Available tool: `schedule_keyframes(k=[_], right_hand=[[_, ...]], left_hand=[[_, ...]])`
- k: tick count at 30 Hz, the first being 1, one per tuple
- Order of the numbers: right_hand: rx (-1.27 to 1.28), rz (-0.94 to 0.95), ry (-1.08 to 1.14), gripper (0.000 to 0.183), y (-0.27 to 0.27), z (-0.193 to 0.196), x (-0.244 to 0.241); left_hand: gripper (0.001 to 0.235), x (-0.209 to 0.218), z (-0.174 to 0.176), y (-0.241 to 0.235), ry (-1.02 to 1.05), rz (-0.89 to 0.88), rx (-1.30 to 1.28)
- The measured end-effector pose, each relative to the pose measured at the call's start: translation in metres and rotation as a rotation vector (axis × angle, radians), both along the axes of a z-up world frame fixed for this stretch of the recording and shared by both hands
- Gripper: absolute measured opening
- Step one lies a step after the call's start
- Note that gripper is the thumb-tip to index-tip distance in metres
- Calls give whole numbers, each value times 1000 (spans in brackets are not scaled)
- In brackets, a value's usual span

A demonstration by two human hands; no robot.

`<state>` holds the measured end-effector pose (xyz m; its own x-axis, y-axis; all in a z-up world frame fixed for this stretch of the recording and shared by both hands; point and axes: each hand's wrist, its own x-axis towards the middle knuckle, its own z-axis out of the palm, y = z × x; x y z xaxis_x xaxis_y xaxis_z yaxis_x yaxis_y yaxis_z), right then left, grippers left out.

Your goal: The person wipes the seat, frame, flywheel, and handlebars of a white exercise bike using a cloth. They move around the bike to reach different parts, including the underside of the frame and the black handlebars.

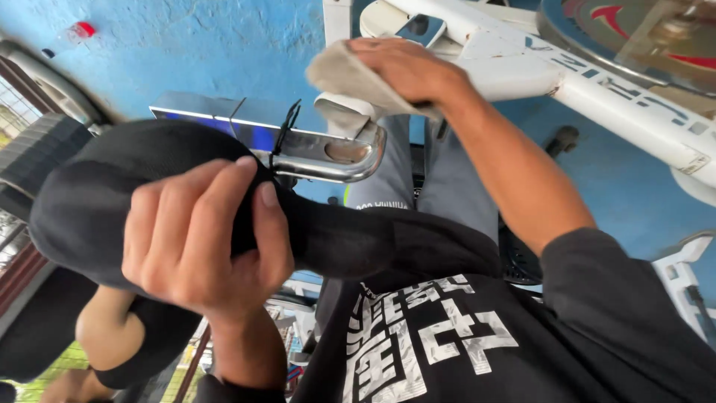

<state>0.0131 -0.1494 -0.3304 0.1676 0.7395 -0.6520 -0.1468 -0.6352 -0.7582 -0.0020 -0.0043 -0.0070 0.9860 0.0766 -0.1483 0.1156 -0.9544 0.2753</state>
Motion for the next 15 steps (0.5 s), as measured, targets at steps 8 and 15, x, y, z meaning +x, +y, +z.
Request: schedule_keyframes(k=[8, 15], right_hand=[[258, -134, -128, 73, -28, 34, -10], [497, 225, -32, 118, 69, 86, 24]], left_hand=[[11, 11, 5, 14, 137, -5, -55], [19, 17, 8, 33, 213, -99, -201]])
